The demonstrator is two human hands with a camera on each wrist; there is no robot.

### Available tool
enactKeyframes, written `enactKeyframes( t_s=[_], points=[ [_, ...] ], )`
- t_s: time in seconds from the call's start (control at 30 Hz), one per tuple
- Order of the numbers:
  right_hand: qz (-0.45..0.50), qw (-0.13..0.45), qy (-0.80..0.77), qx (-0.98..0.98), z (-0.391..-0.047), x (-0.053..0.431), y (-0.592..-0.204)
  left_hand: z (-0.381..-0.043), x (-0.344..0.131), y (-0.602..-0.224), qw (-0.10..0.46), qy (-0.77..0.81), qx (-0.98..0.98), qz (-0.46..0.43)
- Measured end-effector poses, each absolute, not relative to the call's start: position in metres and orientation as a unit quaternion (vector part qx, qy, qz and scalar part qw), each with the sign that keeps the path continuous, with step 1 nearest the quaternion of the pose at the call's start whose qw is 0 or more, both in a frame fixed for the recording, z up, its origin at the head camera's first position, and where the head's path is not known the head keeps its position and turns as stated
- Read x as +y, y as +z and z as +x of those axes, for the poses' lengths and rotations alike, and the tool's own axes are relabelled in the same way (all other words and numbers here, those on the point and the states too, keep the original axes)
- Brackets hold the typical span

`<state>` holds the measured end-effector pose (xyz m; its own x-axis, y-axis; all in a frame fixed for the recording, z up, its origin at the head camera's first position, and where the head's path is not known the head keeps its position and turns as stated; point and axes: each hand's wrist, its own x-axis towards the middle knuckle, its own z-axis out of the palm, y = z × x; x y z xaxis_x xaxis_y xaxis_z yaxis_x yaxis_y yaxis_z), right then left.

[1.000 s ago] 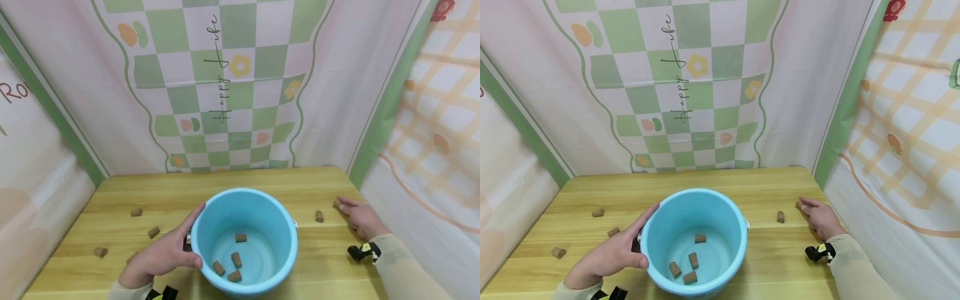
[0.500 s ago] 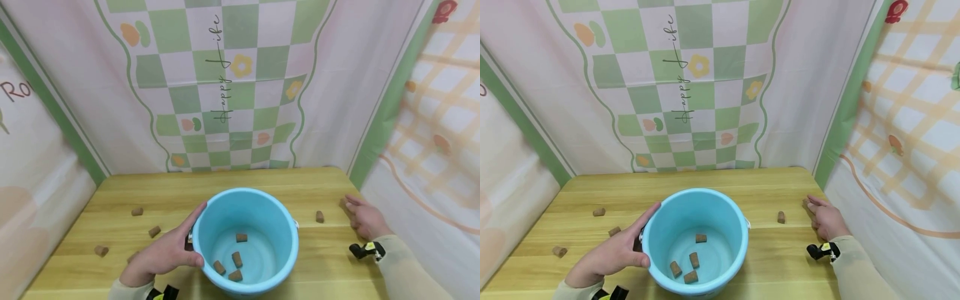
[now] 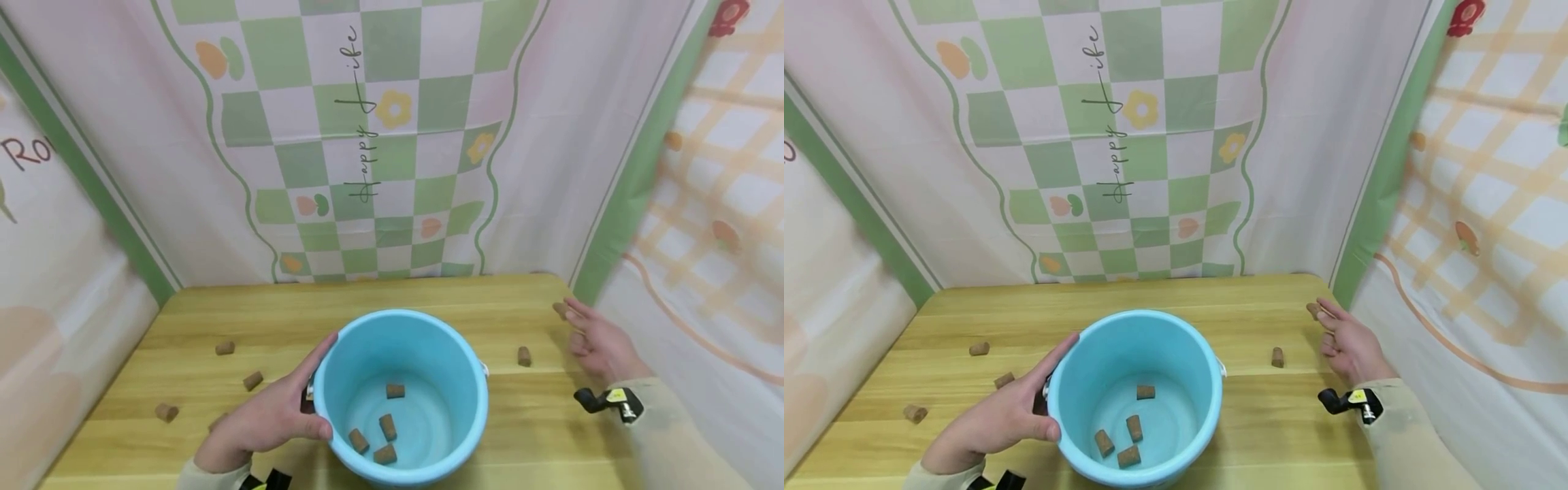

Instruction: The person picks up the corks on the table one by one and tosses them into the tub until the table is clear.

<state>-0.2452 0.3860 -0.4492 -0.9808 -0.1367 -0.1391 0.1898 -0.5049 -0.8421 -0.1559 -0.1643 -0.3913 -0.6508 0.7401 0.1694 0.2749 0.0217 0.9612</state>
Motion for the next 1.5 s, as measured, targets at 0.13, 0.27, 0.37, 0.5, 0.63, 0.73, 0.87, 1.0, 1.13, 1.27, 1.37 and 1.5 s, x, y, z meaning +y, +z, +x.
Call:
enactKeyframes(
  t_s=[0.13,0.27,0.37,0.5,0.63,0.73,0.87,1.0,1.13,1.27,1.37,1.5],
  points=[
    [-0.009,0.098,-0.875,0.473,-0.243,0.375,-0.437,-0.156,-0.163,-0.391,0.195,0.595,0.686,0.37],
    [-0.038,0.097,-0.881,0.462,-0.239,0.362,-0.426,-0.157,-0.163,-0.392,0.198,0.598,0.68,0.375],
    [-0.06,0.1,-0.884,0.452,-0.235,0.352,-0.417,-0.157,-0.163,-0.393,0.196,0.595,0.684,0.374],
    [-0.094,0.105,-0.88,0.453,-0.23,0.339,-0.405,-0.157,-0.164,-0.393,0.195,0.593,0.688,0.37],
    [-0.118,0.099,-0.865,0.478,-0.224,0.325,-0.393,-0.157,-0.164,-0.393,0.192,0.589,0.692,0.371],
    [-0.131,0.098,-0.858,0.487,-0.22,0.314,-0.384,-0.157,-0.164,-0.393,0.192,0.588,0.692,0.372],
    [-0.148,0.103,-0.856,0.485,-0.214,0.302,-0.373,-0.157,-0.164,-0.393,0.194,0.592,0.688,0.373],
    [-0.17,0.106,-0.853,0.482,-0.21,0.292,-0.365,-0.156,-0.164,-0.393,0.192,0.59,0.69,0.372],
    [-0.203,0.116,-0.846,0.479,-0.206,0.284,-0.359,-0.156,-0.165,-0.393,0.188,0.588,0.694,0.37],
    [-0.202,0.118,-0.824,0.516,-0.2,0.276,-0.352,-0.156,-0.165,-0.394,0.187,0.587,0.695,0.37],
    [-0.214,0.118,-0.805,0.54,-0.195,0.269,-0.346,-0.156,-0.165,-0.394,0.188,0.588,0.695,0.368],
    [-0.24,0.106,-0.784,0.563,-0.19,0.26,-0.34,-0.156,-0.165,-0.393,0.188,0.589,0.696,0.365]
  ],
)
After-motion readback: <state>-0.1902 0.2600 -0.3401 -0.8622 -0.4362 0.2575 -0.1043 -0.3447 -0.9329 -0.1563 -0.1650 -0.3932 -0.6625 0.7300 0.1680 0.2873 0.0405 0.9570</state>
